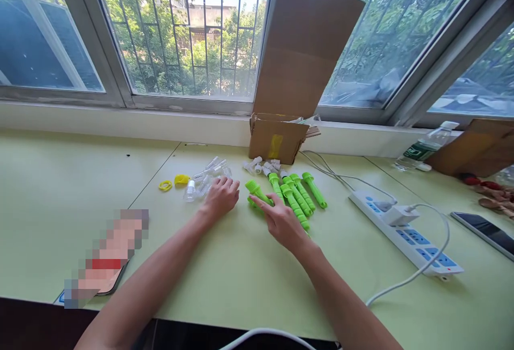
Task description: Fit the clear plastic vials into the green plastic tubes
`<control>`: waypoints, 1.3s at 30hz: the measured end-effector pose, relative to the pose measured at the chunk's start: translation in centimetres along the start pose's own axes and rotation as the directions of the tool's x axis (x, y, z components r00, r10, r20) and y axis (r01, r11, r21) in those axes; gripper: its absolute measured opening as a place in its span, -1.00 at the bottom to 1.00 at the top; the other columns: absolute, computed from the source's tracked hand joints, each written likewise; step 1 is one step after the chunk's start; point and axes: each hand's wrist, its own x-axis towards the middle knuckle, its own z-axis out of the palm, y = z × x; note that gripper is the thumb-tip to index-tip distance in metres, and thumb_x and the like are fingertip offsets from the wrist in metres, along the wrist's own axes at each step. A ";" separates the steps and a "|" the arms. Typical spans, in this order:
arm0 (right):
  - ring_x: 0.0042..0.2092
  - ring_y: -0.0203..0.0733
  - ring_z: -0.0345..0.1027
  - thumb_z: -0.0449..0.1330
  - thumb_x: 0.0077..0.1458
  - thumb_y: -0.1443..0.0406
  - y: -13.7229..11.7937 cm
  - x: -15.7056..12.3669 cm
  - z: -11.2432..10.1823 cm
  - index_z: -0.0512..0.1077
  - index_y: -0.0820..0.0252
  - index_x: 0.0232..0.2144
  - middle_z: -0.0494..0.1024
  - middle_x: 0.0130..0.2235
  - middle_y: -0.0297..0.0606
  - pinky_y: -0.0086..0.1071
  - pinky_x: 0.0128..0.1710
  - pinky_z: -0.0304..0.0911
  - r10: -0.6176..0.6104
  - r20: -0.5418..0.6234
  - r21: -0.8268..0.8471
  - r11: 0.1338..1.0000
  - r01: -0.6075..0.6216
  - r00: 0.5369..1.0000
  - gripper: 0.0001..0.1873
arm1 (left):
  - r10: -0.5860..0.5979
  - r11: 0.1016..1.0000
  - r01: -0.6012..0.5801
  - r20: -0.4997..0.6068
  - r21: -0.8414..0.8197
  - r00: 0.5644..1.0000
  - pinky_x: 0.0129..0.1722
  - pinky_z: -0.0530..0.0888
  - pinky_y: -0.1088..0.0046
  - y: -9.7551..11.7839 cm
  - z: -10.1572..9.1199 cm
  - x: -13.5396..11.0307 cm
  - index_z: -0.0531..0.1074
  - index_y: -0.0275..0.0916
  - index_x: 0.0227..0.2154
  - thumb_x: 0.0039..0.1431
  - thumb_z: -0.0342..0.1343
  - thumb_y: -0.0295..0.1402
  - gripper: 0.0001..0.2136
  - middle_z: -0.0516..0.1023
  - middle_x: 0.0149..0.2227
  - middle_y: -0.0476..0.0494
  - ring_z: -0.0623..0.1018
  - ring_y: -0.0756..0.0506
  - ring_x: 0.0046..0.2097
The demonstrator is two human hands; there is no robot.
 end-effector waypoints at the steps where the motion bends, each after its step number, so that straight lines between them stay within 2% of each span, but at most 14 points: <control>1: -0.34 -0.29 0.35 -0.08 0.17 0.47 0.0 0.0 0.0 0.33 -0.04 0.11 0.33 -0.05 -0.13 -0.35 -0.26 0.30 -0.003 -0.038 0.022 1.000 0.004 0.999 -0.47 | -0.001 1.000 0.001 0.000 -0.001 1.000 -0.16 0.30 0.24 0.0 0.0 0.0 0.35 -0.25 -0.12 0.24 -0.09 -0.34 -0.78 0.47 -0.21 -0.25 0.42 -0.20 -0.14; 4: -0.27 -0.22 0.35 -0.03 0.16 0.42 -0.1 0.0 -0.3 0.46 0.06 -0.02 0.30 -0.12 -0.12 -0.33 -0.22 0.32 0.045 -0.176 0.072 0.997 -0.032 0.983 -0.59 | -0.004 1.000 0.004 0.006 0.001 1.000 -0.16 0.30 0.24 0.1 0.0 0.0 0.35 -0.25 -0.13 0.24 -0.09 -0.34 -0.78 0.47 -0.21 -0.25 0.42 -0.21 -0.13; 8: -0.25 -0.16 0.33 0.00 0.19 0.31 -0.4 0.1 -0.6 0.44 0.08 0.00 0.35 -0.21 -0.13 -0.31 -0.26 0.32 0.129 -0.286 0.069 0.991 -0.114 0.949 -0.63 | -0.009 1.000 0.009 0.021 0.001 1.000 -0.15 0.30 0.23 0.1 0.0 0.1 0.35 -0.25 -0.12 0.24 -0.09 -0.34 -0.78 0.48 -0.20 -0.26 0.42 -0.21 -0.12; 10: -0.21 -0.13 0.33 -0.03 0.19 0.34 -0.4 0.1 -0.5 0.38 0.06 0.06 0.42 -0.23 -0.15 -0.29 -0.21 0.31 0.121 -0.259 0.085 0.991 -0.102 0.958 -0.59 | -0.013 1.000 0.013 0.024 0.008 1.000 -0.14 0.30 0.23 0.0 0.0 0.0 0.35 -0.25 -0.11 0.24 -0.09 -0.34 -0.77 0.48 -0.20 -0.26 0.42 -0.21 -0.12; 13: -0.17 -0.12 0.34 -0.05 0.18 0.40 -0.3 0.1 -0.1 0.33 0.04 0.10 0.48 -0.26 -0.19 -0.29 -0.16 0.29 0.079 -0.157 0.133 0.989 -0.058 0.985 -0.54 | -0.024 1.000 0.023 0.016 0.019 1.000 -0.15 0.30 0.23 -0.1 0.0 0.0 0.35 -0.26 -0.11 0.24 -0.09 -0.35 -0.77 0.48 -0.20 -0.26 0.42 -0.21 -0.12; 17: -0.30 -0.22 0.34 -0.04 0.16 0.43 -0.5 -0.1 0.5 0.33 0.05 0.10 0.44 -0.17 -0.17 -0.36 -0.26 0.30 0.027 -0.030 0.178 0.984 -0.021 0.999 -0.52 | -0.027 0.999 0.027 -0.001 0.023 1.000 -0.15 0.30 0.23 -0.2 0.0 -0.1 0.36 -0.26 -0.13 0.24 -0.10 -0.35 -0.78 0.48 -0.20 -0.26 0.43 -0.20 -0.13; 21: -0.39 -0.28 0.30 -0.01 0.14 0.44 -0.8 -0.1 0.8 0.35 0.02 0.09 0.42 -0.18 -0.17 -0.40 -0.31 0.26 0.033 0.054 0.098 0.994 -0.038 0.998 -0.51 | -0.028 0.999 0.028 -0.007 0.023 1.000 -0.15 0.30 0.23 0.0 -0.1 -0.1 0.36 -0.25 -0.12 0.23 -0.09 -0.36 -0.78 0.48 -0.21 -0.25 0.42 -0.21 -0.13; 28: -0.35 -0.23 0.32 0.01 0.12 0.41 -0.8 -0.1 0.7 0.36 -0.10 0.08 0.42 -0.23 -0.21 -0.41 -0.34 0.20 0.104 0.065 -0.098 0.990 -0.097 0.992 -0.49 | -0.020 1.000 0.019 0.012 0.019 1.000 -0.14 0.30 0.22 0.2 -0.1 -0.1 0.36 -0.25 -0.13 0.23 -0.09 -0.34 -0.79 0.47 -0.20 -0.27 0.41 -0.22 -0.12; 34: -0.15 -0.11 0.30 0.01 0.10 0.44 -0.5 -0.1 1.0 0.37 -0.03 0.08 0.42 -0.22 -0.17 -0.34 -0.20 0.23 0.094 0.042 -0.076 0.993 -0.090 0.995 -0.49 | -0.023 1.000 0.023 0.014 -0.002 1.000 -0.13 0.30 0.21 0.2 -0.1 -0.1 0.36 -0.24 -0.15 0.23 -0.08 -0.35 -0.80 0.47 -0.20 -0.26 0.41 -0.22 -0.12; 39: -0.12 -0.10 0.28 -0.01 0.10 0.46 -0.2 -0.1 1.2 0.35 0.01 0.10 0.40 -0.22 -0.16 -0.30 -0.15 0.25 0.080 0.042 -0.027 0.996 -0.079 0.996 -0.47 | -0.020 1.000 0.020 0.020 0.011 1.000 -0.14 0.30 0.24 0.1 -0.2 -0.1 0.37 -0.25 -0.15 0.24 -0.10 -0.34 -0.79 0.47 -0.20 -0.26 0.42 -0.20 -0.12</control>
